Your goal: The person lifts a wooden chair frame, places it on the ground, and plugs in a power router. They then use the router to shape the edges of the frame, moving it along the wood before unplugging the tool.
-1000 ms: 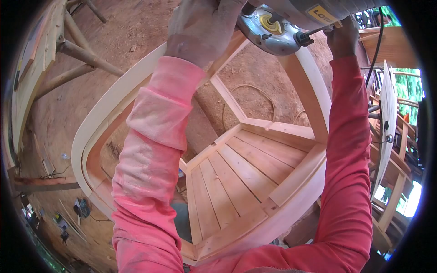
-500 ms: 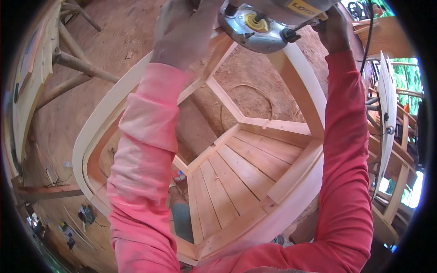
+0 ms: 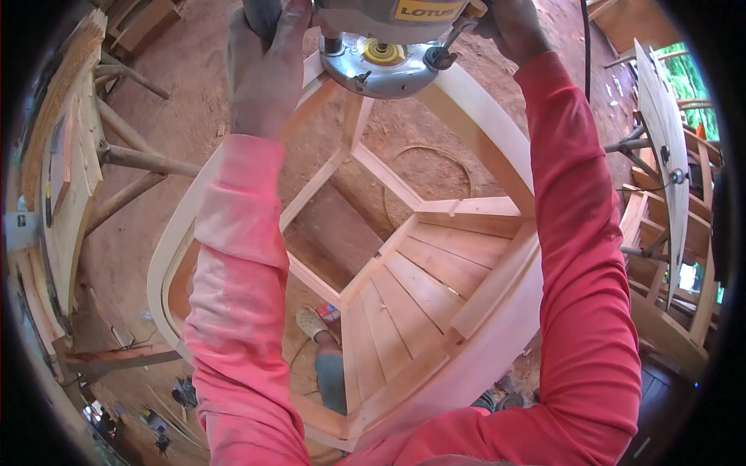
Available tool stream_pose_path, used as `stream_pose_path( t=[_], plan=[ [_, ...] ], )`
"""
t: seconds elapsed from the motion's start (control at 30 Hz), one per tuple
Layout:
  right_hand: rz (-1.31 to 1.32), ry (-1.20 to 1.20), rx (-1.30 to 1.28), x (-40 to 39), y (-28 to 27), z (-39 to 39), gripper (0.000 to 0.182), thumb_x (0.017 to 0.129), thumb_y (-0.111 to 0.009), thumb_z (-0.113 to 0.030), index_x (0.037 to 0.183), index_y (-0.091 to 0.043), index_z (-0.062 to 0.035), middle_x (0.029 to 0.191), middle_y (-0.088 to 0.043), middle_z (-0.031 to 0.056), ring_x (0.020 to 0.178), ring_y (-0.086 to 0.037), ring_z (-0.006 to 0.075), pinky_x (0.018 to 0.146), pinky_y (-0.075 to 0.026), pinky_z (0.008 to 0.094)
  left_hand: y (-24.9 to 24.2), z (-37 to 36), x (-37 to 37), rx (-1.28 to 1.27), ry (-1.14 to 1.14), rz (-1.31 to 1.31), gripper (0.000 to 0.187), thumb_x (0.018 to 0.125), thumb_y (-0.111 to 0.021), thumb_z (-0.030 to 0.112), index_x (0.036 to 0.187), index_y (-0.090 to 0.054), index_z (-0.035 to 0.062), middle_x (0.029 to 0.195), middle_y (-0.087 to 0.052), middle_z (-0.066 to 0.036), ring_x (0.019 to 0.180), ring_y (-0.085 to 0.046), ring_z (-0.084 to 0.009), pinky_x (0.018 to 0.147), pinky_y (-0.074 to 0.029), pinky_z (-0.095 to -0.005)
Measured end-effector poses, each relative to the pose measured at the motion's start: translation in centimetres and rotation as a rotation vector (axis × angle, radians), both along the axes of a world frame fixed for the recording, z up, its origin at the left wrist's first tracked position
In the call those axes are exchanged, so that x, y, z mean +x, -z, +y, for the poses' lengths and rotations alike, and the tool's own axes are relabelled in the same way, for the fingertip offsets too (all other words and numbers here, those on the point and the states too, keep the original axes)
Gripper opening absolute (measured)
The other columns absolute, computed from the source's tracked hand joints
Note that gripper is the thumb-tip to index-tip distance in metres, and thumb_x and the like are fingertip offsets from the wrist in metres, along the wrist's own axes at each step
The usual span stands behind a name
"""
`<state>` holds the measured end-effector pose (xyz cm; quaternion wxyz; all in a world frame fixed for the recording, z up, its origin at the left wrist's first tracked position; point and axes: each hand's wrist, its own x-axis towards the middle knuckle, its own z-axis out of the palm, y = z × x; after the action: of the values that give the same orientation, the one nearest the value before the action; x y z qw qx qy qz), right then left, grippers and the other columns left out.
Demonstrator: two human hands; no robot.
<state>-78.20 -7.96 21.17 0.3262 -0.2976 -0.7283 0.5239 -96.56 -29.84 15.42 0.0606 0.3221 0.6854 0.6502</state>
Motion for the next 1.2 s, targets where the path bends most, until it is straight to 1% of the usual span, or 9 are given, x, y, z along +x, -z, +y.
stream_pose_path(
  t=[0.03,0.43,0.53,0.63,0.73,0.87,0.97,1.13,1.2],
  plan=[
    [0.029,-0.002,-0.034,0.1,0.3,0.2,0.031,0.094,-0.058,-0.024,0.120,-0.065,-0.0069,0.080,-0.064,0.0049,0.051,-0.053,0.0105,0.042,-0.041,0.0233,0.3,0.2,-0.1,-0.006,0.006,-0.009,0.059,0.090,-0.074,0.052,0.113,-0.061,-0.0014,0.096,-0.069,-0.007,0.084,-0.061,-0.0134,0.074,-0.049,-0.0297],
    [-0.034,-0.015,0.020,2.9,0.1,0.7,0.032,0.094,-0.058,-0.027,0.119,-0.066,-0.0086,0.081,-0.065,0.0046,0.049,-0.052,0.0091,0.041,-0.040,0.0218,0.0,1.6,1.3,0.010,0.086,0.062,0.047,0.096,-0.071,0.043,0.108,-0.060,-0.0008,0.098,-0.068,-0.007,0.085,-0.060,-0.0132,0.078,-0.050,-0.0316],
    [0.003,-0.042,0.048,3.2,0.3,0.7,0.033,0.094,-0.060,-0.029,0.120,-0.067,-0.0095,0.087,-0.065,0.0046,0.052,-0.055,0.0096,0.042,-0.041,0.0220,-1.7,1.9,4.3,0.224,0.267,-0.083,0.046,0.106,-0.059,0.020,0.145,-0.049,-0.0010,0.120,-0.063,-0.004,0.100,-0.061,-0.0117,0.087,-0.051,-0.0309],
    [-0.076,-0.027,0.167,3.6,1.9,2.3,0.037,0.093,-0.062,-0.030,0.123,-0.066,-0.0096,0.092,-0.065,0.0053,0.055,-0.057,0.0113,0.043,-0.043,0.0233,-0.1,2.4,2.7,0.252,0.315,0.052,0.048,0.106,-0.058,0.023,0.145,-0.047,-0.0024,0.120,-0.061,-0.003,0.102,-0.058,-0.0107,0.090,-0.048,-0.0309],
    [-0.023,0.038,0.078,3.4,1.6,1.3,0.039,0.093,-0.062,-0.029,0.126,-0.065,-0.0086,0.093,-0.065,0.0065,0.056,-0.058,0.0132,0.044,-0.044,0.0249,-0.4,1.8,2.7,0.139,0.326,-0.018,0.046,0.106,-0.058,0.022,0.144,-0.048,-0.0033,0.118,-0.061,-0.002,0.103,-0.057,-0.0108,0.092,-0.047,-0.0312],
    [0.057,0.048,-0.043,3.8,1.4,1.3,0.040,0.093,-0.060,-0.026,0.127,-0.064,-0.0074,0.089,-0.064,0.0067,0.055,-0.056,0.0139,0.044,-0.043,0.0252,-0.3,2.1,2.5,0.206,0.334,0.056,0.052,0.106,-0.057,0.019,0.151,-0.042,-0.0025,0.117,-0.060,-0.003,0.104,-0.055,-0.0114,0.092,-0.046,-0.0309],
    [-0.012,0.042,-0.026,4.2,0.6,0.6,0.039,0.092,-0.059,-0.025,0.127,-0.063,-0.0077,0.085,-0.063,0.0059,0.053,-0.055,0.0138,0.043,-0.041,0.0248,-0.2,2.5,2.6,0.243,0.331,0.113,0.055,0.106,-0.056,0.018,0.154,-0.040,-0.0024,0.116,-0.060,-0.003,0.104,-0.054,-0.0119,0.092,-0.046,-0.0308],
    [0.005,-0.059,-0.050,4.8,0.3,0.2,0.032,0.093,-0.058,-0.024,0.121,-0.063,-0.0086,0.080,-0.062,0.0043,0.052,-0.055,0.0123,0.042,-0.038,0.0241,-0.8,2.3,3.1,0.217,0.241,0.253,0.055,0.106,-0.056,0.018,0.153,-0.039,-0.0038,0.113,-0.060,-0.004,0.102,-0.054,-0.0129,0.092,-0.045,-0.0308],
    [0.018,-0.081,-0.058,5.0,0.2,-0.1,0.028,0.093,-0.057,-0.023,0.116,-0.063,-0.0089,0.077,-0.061,0.0032,0.052,-0.055,0.0117,0.042,-0.037,0.0238,-1.3,1.5,3.3,0.048,0.205,0.218,0.056,0.106,-0.056,0.018,0.154,-0.038,-0.0035,0.114,-0.060,-0.004,0.103,-0.055,-0.0131,0.092,-0.046,-0.0301]
  ],
)
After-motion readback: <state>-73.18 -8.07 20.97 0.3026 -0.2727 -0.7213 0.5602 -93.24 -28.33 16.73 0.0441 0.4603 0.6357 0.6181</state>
